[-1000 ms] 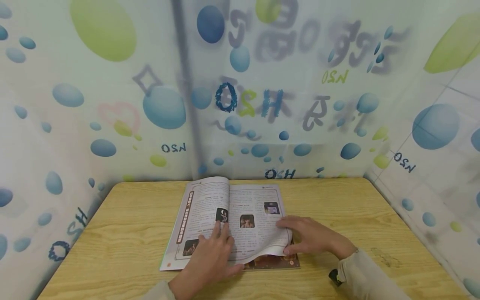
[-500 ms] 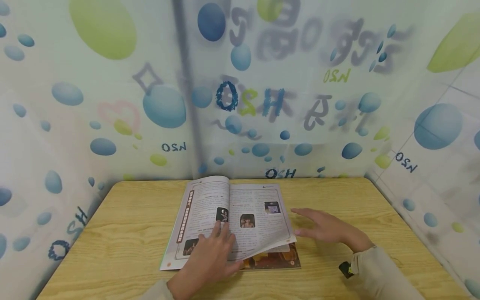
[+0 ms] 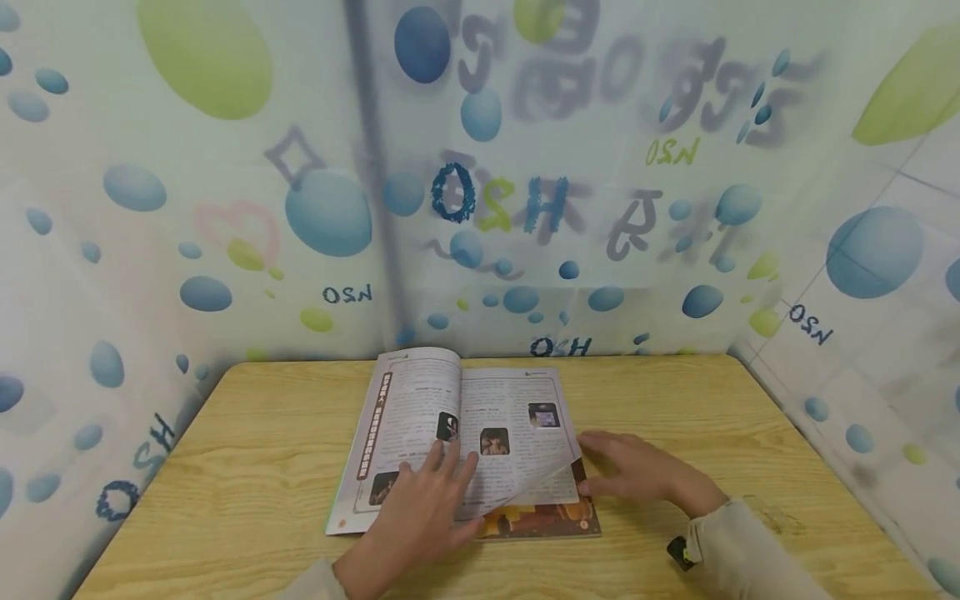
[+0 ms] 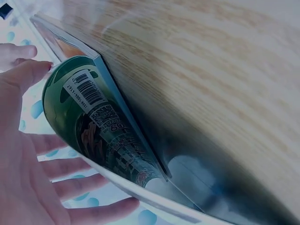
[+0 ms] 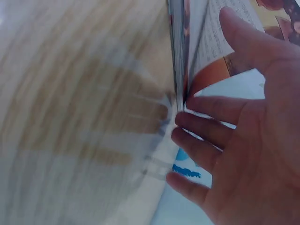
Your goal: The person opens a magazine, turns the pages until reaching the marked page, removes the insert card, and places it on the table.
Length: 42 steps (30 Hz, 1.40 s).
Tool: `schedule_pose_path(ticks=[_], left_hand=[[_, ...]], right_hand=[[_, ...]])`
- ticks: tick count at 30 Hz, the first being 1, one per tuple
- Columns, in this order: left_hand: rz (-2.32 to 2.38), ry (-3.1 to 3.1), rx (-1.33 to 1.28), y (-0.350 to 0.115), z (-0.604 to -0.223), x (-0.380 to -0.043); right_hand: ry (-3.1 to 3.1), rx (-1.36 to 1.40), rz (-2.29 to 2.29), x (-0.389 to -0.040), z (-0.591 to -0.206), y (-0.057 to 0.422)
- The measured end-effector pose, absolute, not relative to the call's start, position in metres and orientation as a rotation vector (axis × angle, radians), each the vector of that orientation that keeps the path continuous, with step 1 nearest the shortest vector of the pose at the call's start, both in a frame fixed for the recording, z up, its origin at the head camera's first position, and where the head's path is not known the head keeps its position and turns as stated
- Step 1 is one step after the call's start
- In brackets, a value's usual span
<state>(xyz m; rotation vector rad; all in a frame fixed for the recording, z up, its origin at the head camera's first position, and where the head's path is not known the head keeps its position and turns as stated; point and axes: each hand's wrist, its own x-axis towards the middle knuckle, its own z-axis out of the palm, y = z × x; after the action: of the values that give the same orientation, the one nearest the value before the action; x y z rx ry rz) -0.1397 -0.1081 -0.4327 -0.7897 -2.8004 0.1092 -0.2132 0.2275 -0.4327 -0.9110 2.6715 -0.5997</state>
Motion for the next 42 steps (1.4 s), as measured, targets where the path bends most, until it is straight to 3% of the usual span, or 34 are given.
schedule_pose_path(ticks=[18,33,42], left_hand=[[0.033,-2.667,-0.736,-0.112,-0.431,-0.143],[0.354,-2.478,-1.034,-0.112,-0.430,-0.150],[0.624,-2.421,-1.154,-0.108,-0.428,-0.149]], right_hand=[[2.720,-0.923,-0.568,-0.213,-0.437,0.221],[2.630,-0.964,-0.511,-0.207,-0.438,0.204],[2.603,-1.141,-0.491,-0.201,-0.438,0.206]])
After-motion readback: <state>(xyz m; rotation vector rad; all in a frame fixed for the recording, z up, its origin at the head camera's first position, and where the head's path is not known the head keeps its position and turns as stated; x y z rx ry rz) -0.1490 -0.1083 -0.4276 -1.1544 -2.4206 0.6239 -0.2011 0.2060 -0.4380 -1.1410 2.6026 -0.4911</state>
